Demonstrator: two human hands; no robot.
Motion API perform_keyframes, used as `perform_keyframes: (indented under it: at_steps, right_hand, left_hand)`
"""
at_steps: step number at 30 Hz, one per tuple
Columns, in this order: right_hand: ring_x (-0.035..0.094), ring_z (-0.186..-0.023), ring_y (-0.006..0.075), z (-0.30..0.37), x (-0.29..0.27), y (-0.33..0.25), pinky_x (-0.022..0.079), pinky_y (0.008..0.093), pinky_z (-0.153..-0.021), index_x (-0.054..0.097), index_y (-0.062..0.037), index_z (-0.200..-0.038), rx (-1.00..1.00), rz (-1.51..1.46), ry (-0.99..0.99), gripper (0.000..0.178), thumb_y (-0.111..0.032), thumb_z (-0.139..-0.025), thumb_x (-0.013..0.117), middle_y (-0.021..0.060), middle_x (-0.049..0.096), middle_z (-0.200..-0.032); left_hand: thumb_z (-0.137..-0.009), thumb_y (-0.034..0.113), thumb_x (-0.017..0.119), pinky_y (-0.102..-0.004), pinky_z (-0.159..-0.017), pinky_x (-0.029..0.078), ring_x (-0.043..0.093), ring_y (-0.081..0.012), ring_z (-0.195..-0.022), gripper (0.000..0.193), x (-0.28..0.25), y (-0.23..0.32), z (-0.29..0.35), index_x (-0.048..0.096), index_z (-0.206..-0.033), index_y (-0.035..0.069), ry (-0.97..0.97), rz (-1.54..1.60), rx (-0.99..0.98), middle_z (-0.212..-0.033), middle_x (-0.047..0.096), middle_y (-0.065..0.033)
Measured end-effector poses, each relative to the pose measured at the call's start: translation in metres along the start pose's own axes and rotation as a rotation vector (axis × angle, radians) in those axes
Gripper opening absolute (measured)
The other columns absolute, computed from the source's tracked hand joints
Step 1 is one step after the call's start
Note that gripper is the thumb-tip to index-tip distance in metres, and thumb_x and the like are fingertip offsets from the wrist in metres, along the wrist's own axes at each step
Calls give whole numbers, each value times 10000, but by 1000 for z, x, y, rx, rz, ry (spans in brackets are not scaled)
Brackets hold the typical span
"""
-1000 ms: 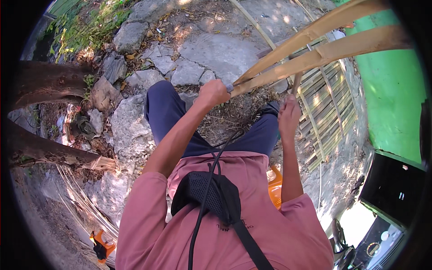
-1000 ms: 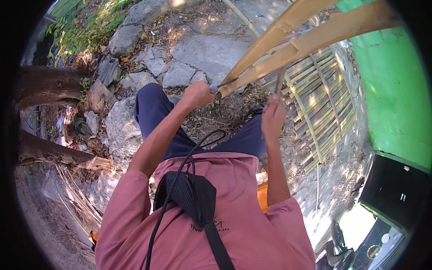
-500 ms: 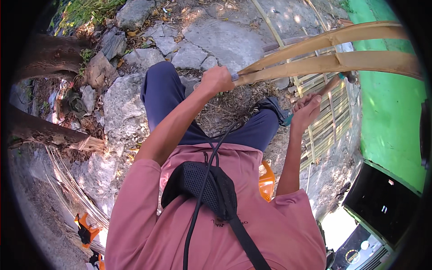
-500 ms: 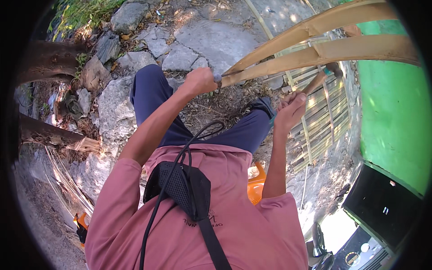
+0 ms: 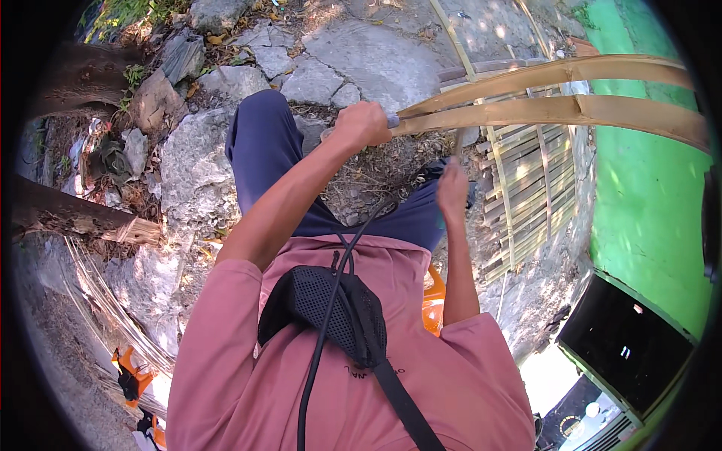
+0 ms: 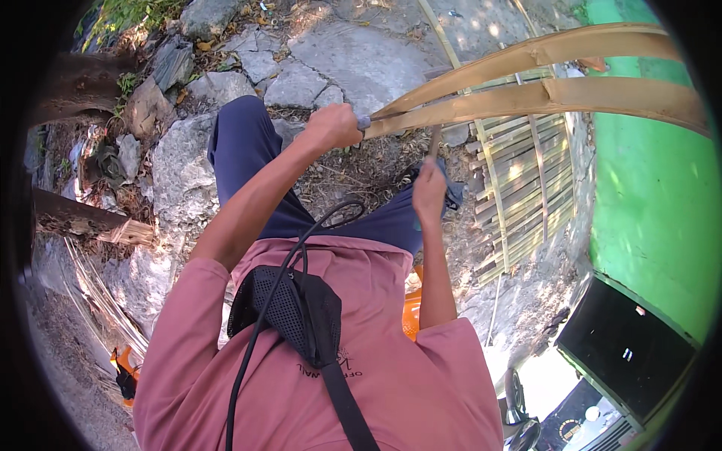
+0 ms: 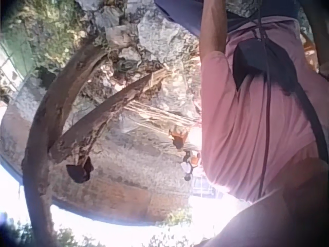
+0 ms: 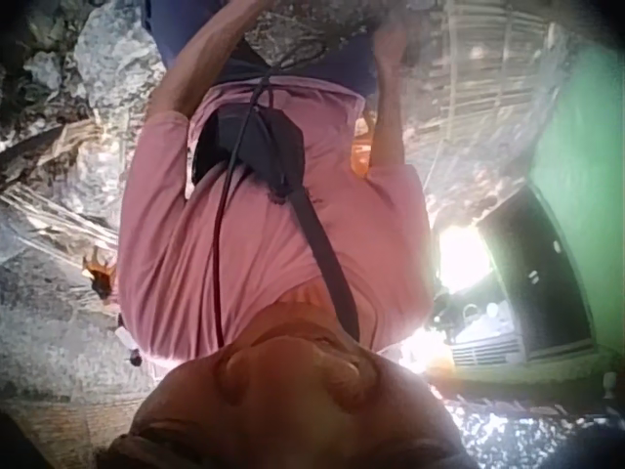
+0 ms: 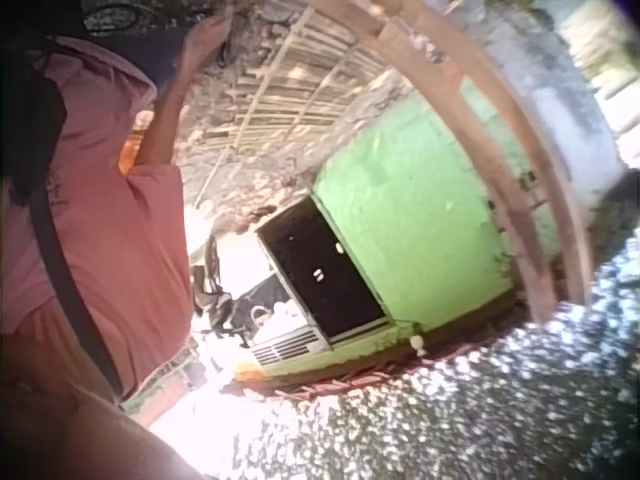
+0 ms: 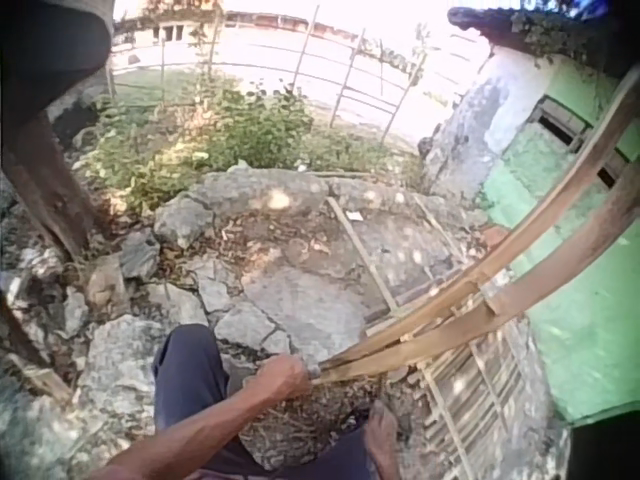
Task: The person splits a piece of bamboo by hand using a machete and a hammer, then trims and shaves the split bamboo strips with the machete.
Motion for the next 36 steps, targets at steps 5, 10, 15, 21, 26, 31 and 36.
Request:
perform_keyframes:
  at_steps: [5,10,15,21,26,31,36]
  right_hand:
    - [377,-458,62,-3,-41,-45,273,246,-405,469,-86,-775,128,-444,77,467,-405,-1103,373,3,446,-610]
    - [371,-466,61,-2,-95,-96,268,237,-403,416,-90,-746,-50,-855,392,469,-378,-1110,352,-10,421,-596]
    - [564,-630,357,6,44,12,430,482,-637,572,49,-873,217,-209,-151,490,-355,-1079,388,229,545,-670]
    - [480,-527,196,0,-74,-92,398,381,-538,571,20,-873,-4,-411,228,436,-323,-1090,413,62,460,-576]
    - [506,-537,355,9,-35,-50,413,448,-560,596,36,-970,-144,-103,296,396,-321,-1075,459,181,538,-616]
    - [557,-597,359,-6,-40,-53,439,450,-600,591,42,-965,12,-199,74,410,-333,-1071,465,200,572,-672]
    - [582,-603,282,-3,-99,-85,451,414,-616,580,27,-903,-9,-395,343,452,-371,-1072,450,159,567,-672]
  left_hand:
    - [-762,289,718,-453,-873,577,727,-383,-977,408,2,-18,5,753,-1044,-3,-20,-35,-39,-1038,739,-225]
    - [-752,317,721,-473,-823,579,724,-409,-917,425,0,-19,-2,740,-975,-45,51,-20,-29,-962,729,-264]
    - [-763,283,701,-462,-857,582,728,-373,-977,392,9,-2,4,756,-1025,-4,33,-86,-6,-1053,741,-217]
    - [-754,288,701,-470,-855,576,719,-386,-980,402,3,-6,0,749,-1006,-21,7,-73,-40,-1042,732,-240]
    - [-739,267,690,-476,-872,568,707,-422,-976,405,2,6,-4,728,-954,-75,-2,-76,-11,-1032,711,-297]
    - [-747,271,683,-484,-858,564,704,-434,-962,421,3,-7,-13,719,-958,-92,18,-106,-12,-997,707,-311]
    - [-745,244,656,-491,-835,557,706,-443,-922,405,8,-16,-11,711,-934,-110,37,-113,-21,-948,704,-321]
Point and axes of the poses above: each hand's wrist, its own z-axis away from the middle knuckle, its own x-axis out of the palm, y = z × x, the point moved 9 cm from there along -z, towards the middle knuckle
